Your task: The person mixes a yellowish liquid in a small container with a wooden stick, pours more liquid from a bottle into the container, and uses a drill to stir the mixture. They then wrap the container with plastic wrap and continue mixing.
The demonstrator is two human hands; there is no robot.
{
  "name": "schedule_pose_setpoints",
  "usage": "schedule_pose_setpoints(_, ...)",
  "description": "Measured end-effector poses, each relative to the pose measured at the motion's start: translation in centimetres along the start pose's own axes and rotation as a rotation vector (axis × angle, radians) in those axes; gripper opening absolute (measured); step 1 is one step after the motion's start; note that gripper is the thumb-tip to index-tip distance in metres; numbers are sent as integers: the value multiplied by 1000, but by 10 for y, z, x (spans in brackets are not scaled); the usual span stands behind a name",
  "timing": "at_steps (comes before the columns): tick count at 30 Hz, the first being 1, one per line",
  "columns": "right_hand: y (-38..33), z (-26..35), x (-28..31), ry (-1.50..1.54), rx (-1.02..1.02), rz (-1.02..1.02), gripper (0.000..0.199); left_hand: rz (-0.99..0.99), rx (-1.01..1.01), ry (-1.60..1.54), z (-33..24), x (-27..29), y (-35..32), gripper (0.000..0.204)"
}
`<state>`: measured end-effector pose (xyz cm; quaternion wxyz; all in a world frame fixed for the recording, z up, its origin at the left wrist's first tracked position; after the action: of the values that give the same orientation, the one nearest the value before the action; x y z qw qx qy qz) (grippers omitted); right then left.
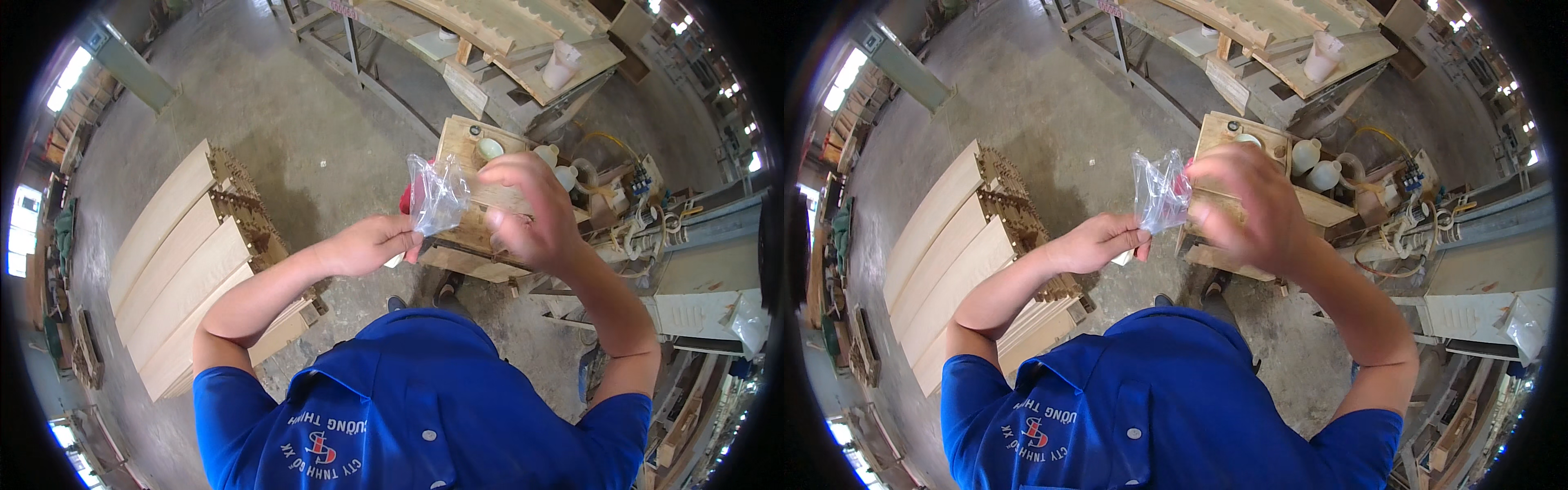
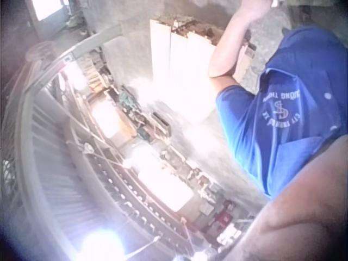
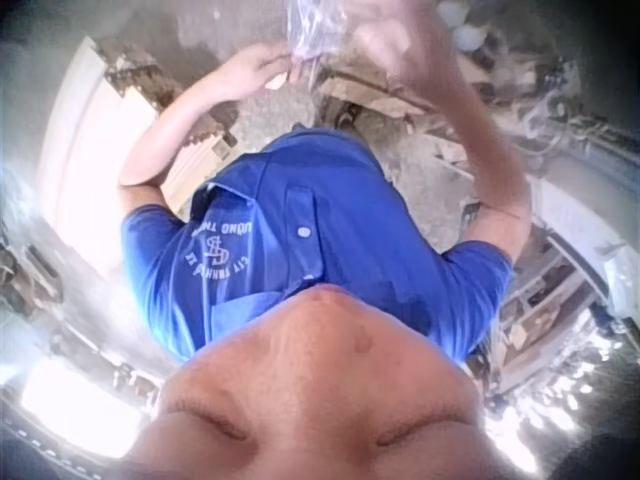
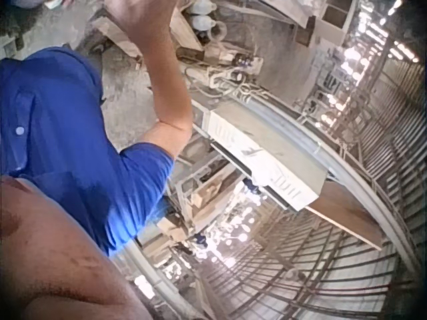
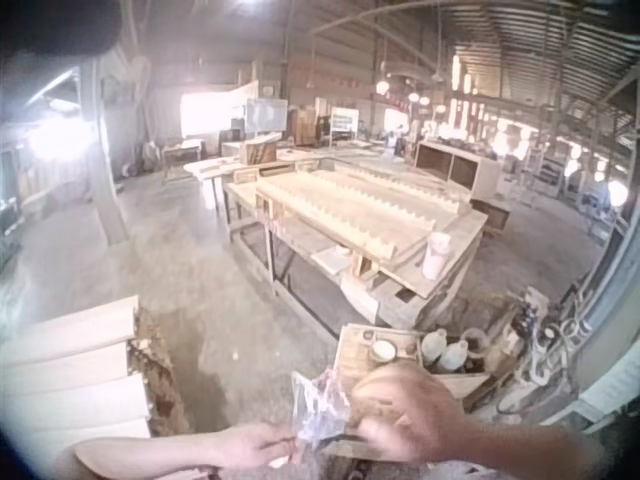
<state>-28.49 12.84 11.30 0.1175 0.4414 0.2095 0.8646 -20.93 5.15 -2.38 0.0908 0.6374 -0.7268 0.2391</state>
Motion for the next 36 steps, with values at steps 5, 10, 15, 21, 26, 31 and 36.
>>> schedule_pose_setpoints(5, 8, 58, -51, -425, 293, 350, 60, 139, -82, -136, -28, -8, 0, 23)
schedule_pose_setpoints(10, -17, 18, -75, -29, -175, 840, 46, 336, -77, 9, -70, -9, -24, 26)
schedule_pose_setpoints(15, -39, 69, -52, 541, -369, 874, 24, 426, -438, 94, -124, -26, -65, 15)
schedule_pose_setpoints(21, -65, 71, -39, 791, -561, 937, 22, 502, -441, 62, -126, -24, -78, 11)
schedule_pose_setpoints(26, -72, 40, -44, 802, -664, 735, 22, 652, -211, -221, -91, -31, -55, 15)
schedule_pose_setpoints(31, -76, -14, -66, 698, -645, 587, 34, -26, -733, 87, -87, -13, -18, 19)
schedule_pose_setpoints(36, -81, -47, -91, 935, -807, 399, 35, -438, -474, 462, -45, -3, 8, 15)
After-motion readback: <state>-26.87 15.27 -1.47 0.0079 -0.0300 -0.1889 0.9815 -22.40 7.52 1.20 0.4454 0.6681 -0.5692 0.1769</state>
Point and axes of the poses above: each hand's wrist, its own y-axis towards the middle knuckle, its own x-axis out of the back of the hand, z = x × y, the point moved 10 cm from there along y, towards the middle knuckle, and after that the axes turned 1 degree about x, right-handed, at the moved point
